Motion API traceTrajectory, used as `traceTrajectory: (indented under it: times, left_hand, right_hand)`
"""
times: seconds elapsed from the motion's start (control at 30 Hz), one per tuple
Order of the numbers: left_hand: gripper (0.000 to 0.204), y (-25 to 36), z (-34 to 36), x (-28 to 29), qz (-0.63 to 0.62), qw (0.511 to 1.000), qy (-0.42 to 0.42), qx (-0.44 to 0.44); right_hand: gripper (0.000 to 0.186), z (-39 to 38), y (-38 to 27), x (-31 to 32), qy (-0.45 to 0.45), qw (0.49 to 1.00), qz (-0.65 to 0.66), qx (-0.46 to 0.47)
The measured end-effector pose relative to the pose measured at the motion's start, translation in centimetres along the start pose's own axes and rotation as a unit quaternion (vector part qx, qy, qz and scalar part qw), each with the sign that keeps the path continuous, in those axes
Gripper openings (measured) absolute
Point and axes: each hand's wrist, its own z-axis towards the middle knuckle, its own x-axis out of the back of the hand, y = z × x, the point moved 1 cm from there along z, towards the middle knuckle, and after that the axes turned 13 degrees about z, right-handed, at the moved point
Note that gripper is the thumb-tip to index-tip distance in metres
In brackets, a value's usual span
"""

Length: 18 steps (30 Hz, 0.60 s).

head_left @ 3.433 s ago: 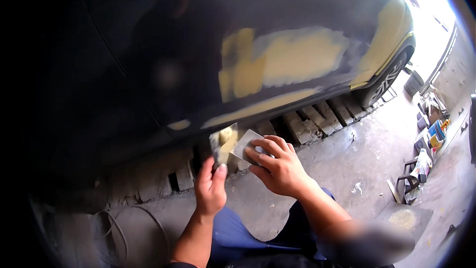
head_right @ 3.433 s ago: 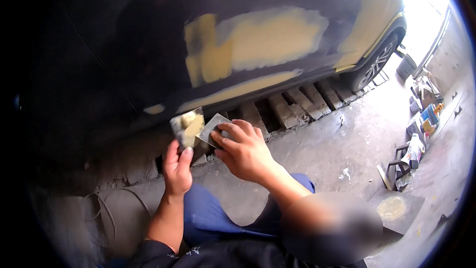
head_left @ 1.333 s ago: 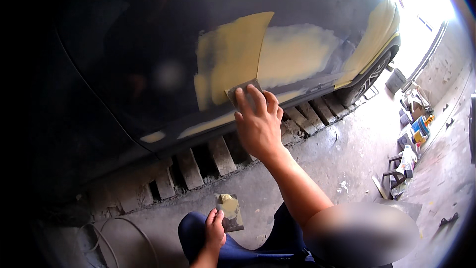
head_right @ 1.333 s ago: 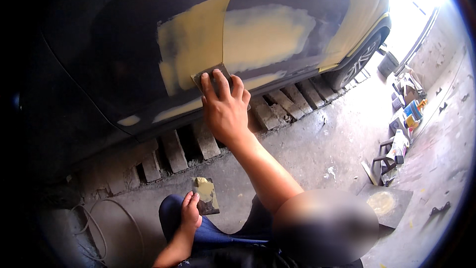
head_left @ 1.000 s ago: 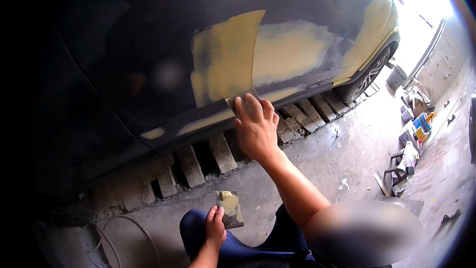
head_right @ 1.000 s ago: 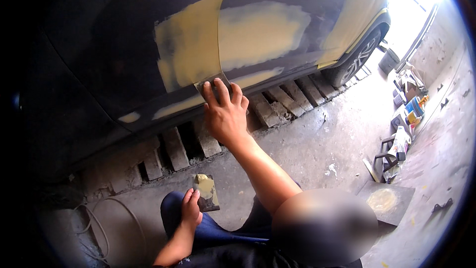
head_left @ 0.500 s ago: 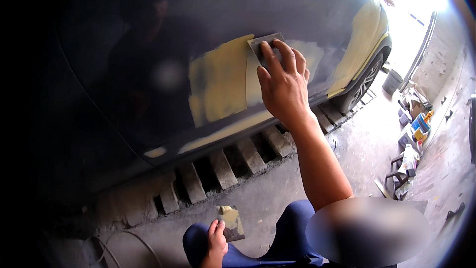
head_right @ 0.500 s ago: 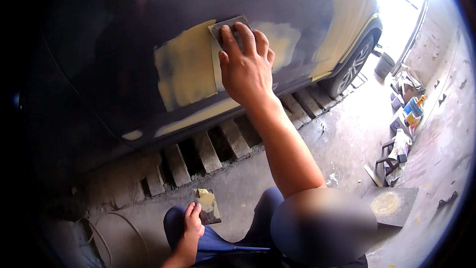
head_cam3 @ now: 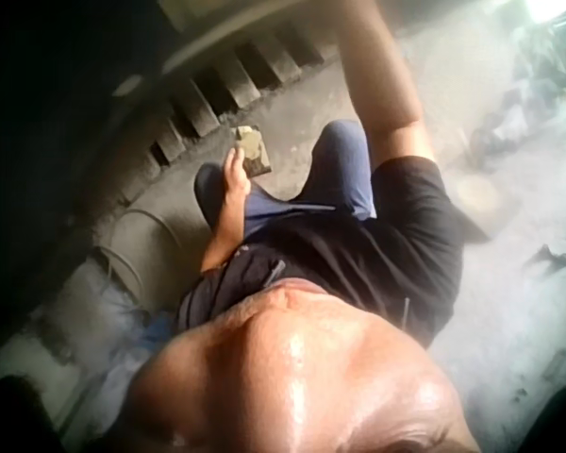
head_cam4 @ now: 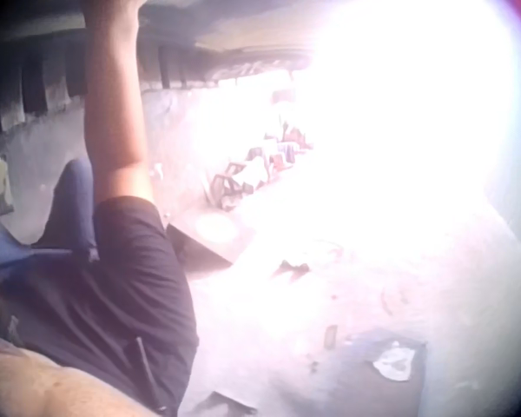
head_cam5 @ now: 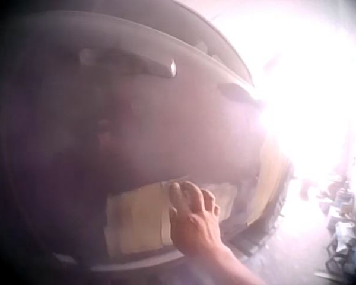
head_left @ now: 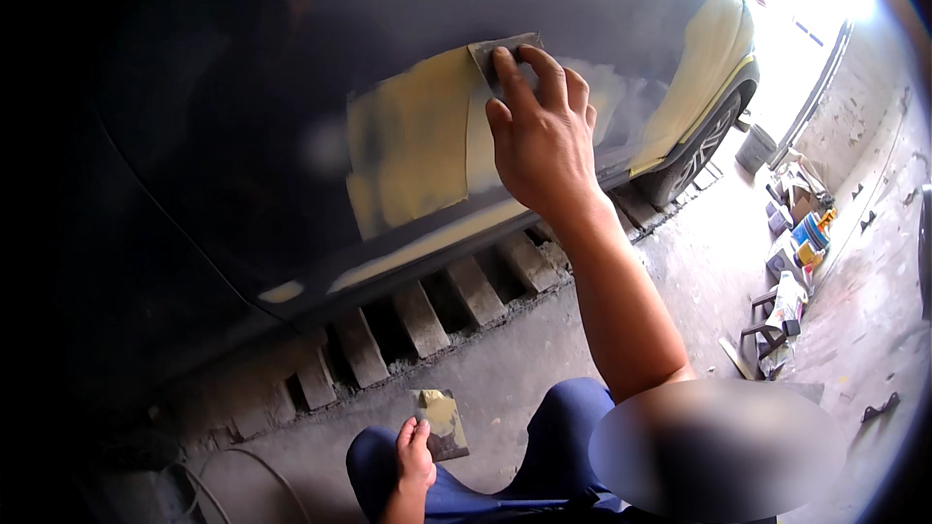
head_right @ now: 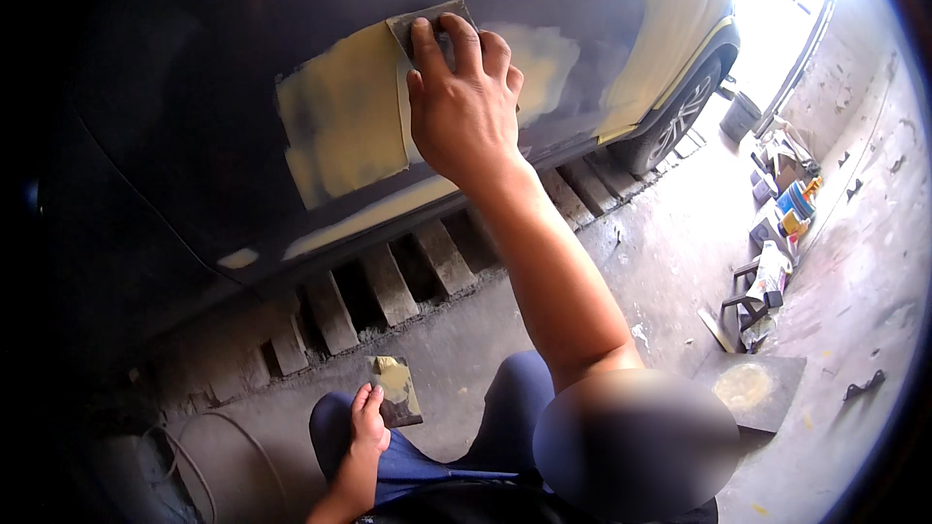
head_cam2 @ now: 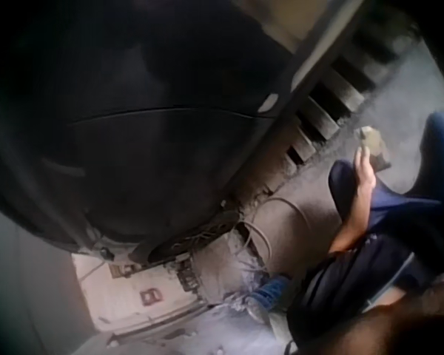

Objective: The person applies a beige body filler to a dark car panel using a metal spreader, smoothing it across the surface. They repeatedly scrape filler onto the spreader and spread it in overlapping strokes along the panel edge and center.

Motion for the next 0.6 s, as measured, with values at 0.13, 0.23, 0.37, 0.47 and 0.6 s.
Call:
traceTrajectory:
  times: [0.13,0.23,0.37,0.47,0.6]
  left_hand:
    - [0.014,0.2,0.0,-0.4,-0.006,1.0,-0.002,0.008]
    - [0.015,-0.1,0.1,0.2,0.006,1.0,0.011,0.006]
    - [0.017,1.1,-0.2,-0.5,0.014,1.0,0.004,0.014]
    - [0.021,1.0,-0.1,-0.2,0.027,0.999,-0.002,0.02]
    - [0.019,0.6,0.2,0.1,0.026,0.999,-0.02,0.012]
  right_hand:
    - [0.052,-2.3,0.4,-1.1,-0.027,1.0,0.009,-0.009]
    - [0.054,-4.1,0.3,-2.4,-0.039,0.999,0.024,-0.017]
    - [0.056,-6.6,0.4,-3.5,-0.071,0.996,0.033,-0.044]
    - [0.057,-8.3,0.4,-4.1,-0.077,0.995,0.037,-0.048]
    - [0.058,-10.2,0.2,-4.8,-0.083,0.994,0.043,-0.056]
